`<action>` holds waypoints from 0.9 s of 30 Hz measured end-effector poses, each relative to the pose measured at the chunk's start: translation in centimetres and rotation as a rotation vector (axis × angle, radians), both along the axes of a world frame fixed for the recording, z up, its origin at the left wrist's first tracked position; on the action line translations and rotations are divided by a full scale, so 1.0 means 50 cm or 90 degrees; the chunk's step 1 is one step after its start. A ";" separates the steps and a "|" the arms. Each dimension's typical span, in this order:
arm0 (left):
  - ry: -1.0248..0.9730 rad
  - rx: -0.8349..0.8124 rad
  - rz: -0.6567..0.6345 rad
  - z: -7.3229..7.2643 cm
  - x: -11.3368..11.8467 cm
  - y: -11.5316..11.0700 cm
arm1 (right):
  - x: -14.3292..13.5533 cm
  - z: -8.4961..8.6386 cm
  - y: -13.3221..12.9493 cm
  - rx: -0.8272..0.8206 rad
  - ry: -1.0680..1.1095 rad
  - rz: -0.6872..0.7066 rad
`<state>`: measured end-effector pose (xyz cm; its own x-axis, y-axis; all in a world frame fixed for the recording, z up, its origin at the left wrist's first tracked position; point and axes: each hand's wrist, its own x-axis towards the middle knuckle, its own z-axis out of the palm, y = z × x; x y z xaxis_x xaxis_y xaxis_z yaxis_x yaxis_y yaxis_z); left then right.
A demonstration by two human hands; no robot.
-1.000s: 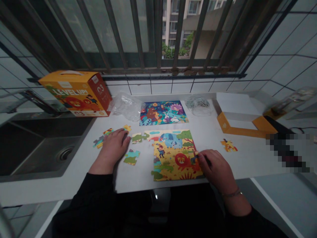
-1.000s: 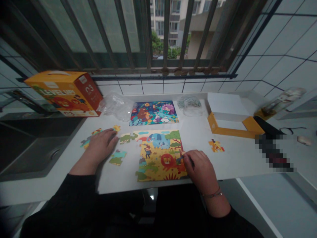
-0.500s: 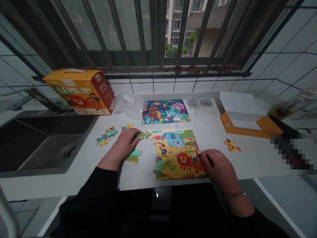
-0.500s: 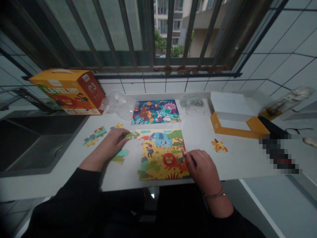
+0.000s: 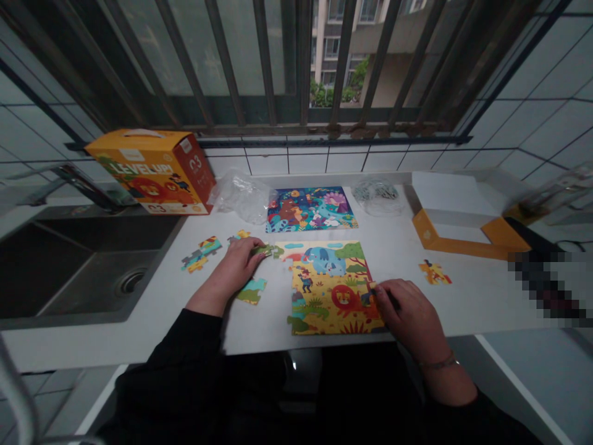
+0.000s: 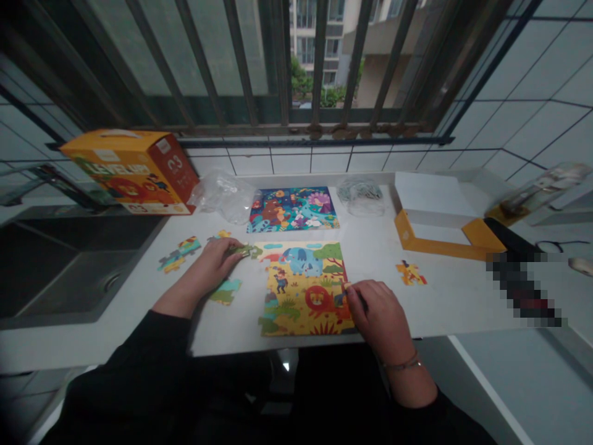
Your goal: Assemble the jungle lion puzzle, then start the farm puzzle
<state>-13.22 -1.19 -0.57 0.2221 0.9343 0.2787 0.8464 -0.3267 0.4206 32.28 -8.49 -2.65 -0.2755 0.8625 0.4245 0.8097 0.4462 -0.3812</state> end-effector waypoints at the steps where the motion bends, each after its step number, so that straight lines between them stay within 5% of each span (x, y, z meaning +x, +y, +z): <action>1: -0.005 -0.003 -0.003 0.002 0.003 -0.001 | 0.000 0.000 0.000 -0.001 -0.001 0.001; 19: 0.113 0.051 -0.050 -0.015 0.020 0.011 | -0.002 0.006 0.002 0.011 -0.011 0.007; 27: 0.123 0.034 -0.074 -0.001 0.030 -0.012 | -0.001 0.000 0.003 -0.004 -0.006 0.000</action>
<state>-11.71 -1.77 -0.63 0.3811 0.8844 0.2695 0.8650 -0.4440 0.2339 32.25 -8.34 -2.66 -0.2798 0.8651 0.4164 0.8135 0.4440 -0.3757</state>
